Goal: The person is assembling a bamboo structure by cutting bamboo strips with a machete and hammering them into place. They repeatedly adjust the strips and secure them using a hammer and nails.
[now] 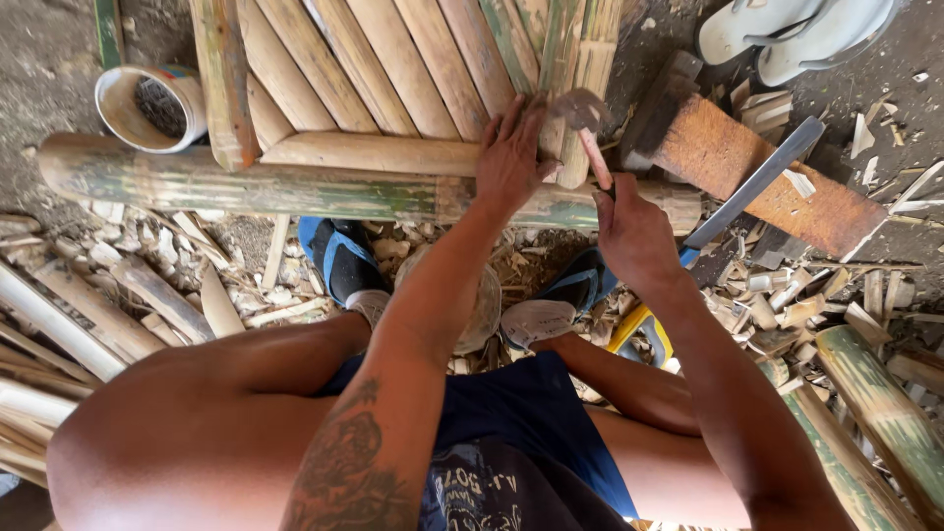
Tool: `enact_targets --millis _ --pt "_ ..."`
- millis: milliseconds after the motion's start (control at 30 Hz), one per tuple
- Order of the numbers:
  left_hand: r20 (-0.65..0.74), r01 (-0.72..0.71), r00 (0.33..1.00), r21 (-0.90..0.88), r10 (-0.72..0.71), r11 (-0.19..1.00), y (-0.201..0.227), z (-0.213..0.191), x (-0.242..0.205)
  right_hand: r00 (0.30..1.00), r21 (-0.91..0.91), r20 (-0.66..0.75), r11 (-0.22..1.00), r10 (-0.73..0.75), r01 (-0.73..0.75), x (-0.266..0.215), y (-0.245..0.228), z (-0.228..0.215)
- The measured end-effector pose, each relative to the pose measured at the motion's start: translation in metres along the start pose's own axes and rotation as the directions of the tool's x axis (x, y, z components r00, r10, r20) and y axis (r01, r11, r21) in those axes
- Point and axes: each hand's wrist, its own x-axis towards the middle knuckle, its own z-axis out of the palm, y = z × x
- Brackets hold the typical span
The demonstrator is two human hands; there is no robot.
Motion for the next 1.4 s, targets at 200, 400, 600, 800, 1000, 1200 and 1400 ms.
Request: enact_targets --millis 200,400,600,800,1000,1200,1400 --pt "0.085 0.032 0.996 -0.023 -0.030 0.999 0.005 -0.017 -0.003 0.999 0.007 -0.020 0.999 0.034 -0.033 0.000 0.007 0.014" --pt "0.159 0.077 0.985 -0.017 -0.073 0.997 0.001 -0.012 0.001 0.981 0.076 -0.147 0.988 -0.126 0.138 0.006 0.015 0.017" --pt "0.148 0.055 0.988 0.002 -0.055 0.998 0.003 -0.017 0.000 0.999 -0.110 0.032 0.994 -0.010 0.013 0.012 0.019 0.022" --pt "0.232 0.084 0.969 0.024 -0.087 0.996 0.007 -0.030 0.000 0.989 0.096 -0.063 0.986 -0.131 0.136 0.010 0.024 0.024" --pt "0.296 -0.003 0.955 0.030 -0.006 1.000 0.001 -0.040 0.000 0.991 -0.106 -0.098 0.991 -0.093 0.082 0.015 0.037 0.032" --pt "0.286 -0.066 0.957 0.017 0.058 0.998 -0.004 -0.037 0.000 0.999 -0.190 0.036 0.982 0.021 -0.014 0.009 0.042 0.042" --pt "0.272 -0.068 0.960 -0.010 0.069 0.998 -0.007 -0.036 0.000 0.989 -0.067 -0.105 0.993 -0.102 0.095 0.015 0.048 0.047"
